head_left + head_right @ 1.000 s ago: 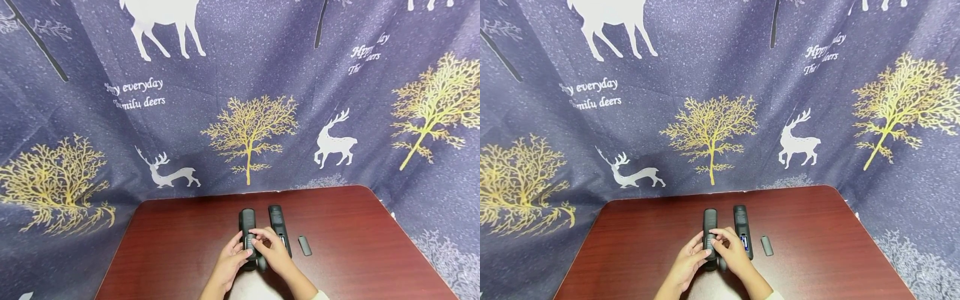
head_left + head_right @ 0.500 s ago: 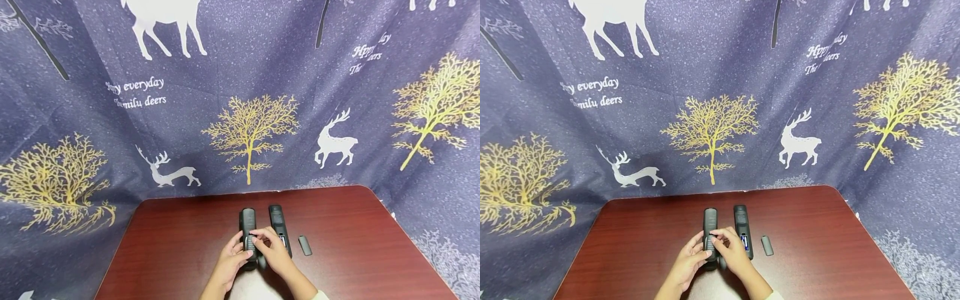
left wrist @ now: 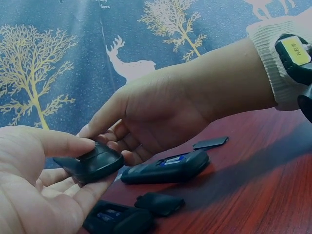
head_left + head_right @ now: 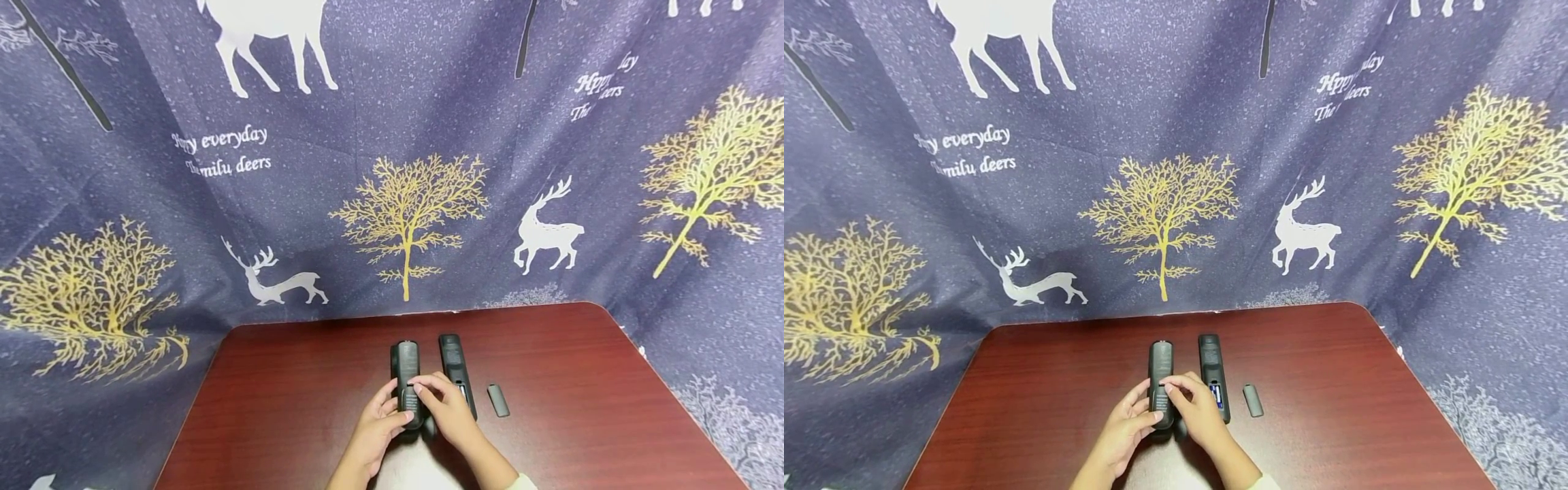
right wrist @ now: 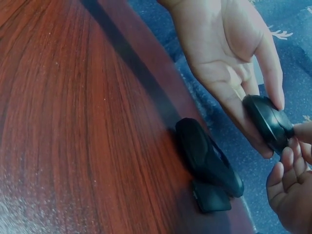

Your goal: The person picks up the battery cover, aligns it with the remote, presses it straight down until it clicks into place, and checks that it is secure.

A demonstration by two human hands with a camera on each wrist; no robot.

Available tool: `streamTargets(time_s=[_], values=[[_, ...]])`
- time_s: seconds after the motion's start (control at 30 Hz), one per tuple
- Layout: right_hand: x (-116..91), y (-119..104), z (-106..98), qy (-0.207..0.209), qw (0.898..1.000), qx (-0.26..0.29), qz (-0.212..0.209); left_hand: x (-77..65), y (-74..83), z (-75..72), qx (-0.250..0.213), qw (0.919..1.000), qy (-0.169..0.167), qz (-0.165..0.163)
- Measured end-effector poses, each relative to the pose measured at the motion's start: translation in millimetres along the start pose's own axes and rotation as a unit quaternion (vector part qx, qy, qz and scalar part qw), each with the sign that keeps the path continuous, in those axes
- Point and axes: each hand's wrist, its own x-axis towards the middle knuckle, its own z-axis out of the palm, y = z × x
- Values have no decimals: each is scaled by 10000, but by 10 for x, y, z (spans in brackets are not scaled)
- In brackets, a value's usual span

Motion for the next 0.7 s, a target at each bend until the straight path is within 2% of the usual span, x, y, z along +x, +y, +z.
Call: streamTargets(time_s=[0.37,0.7], values=[[14,40,-20,-66,9994,344,3,7,7,12,-8,10000,54,-22],[14,62,-20,-15,9992,404,-19,-15,23,26,-36,10000,61,-16]])
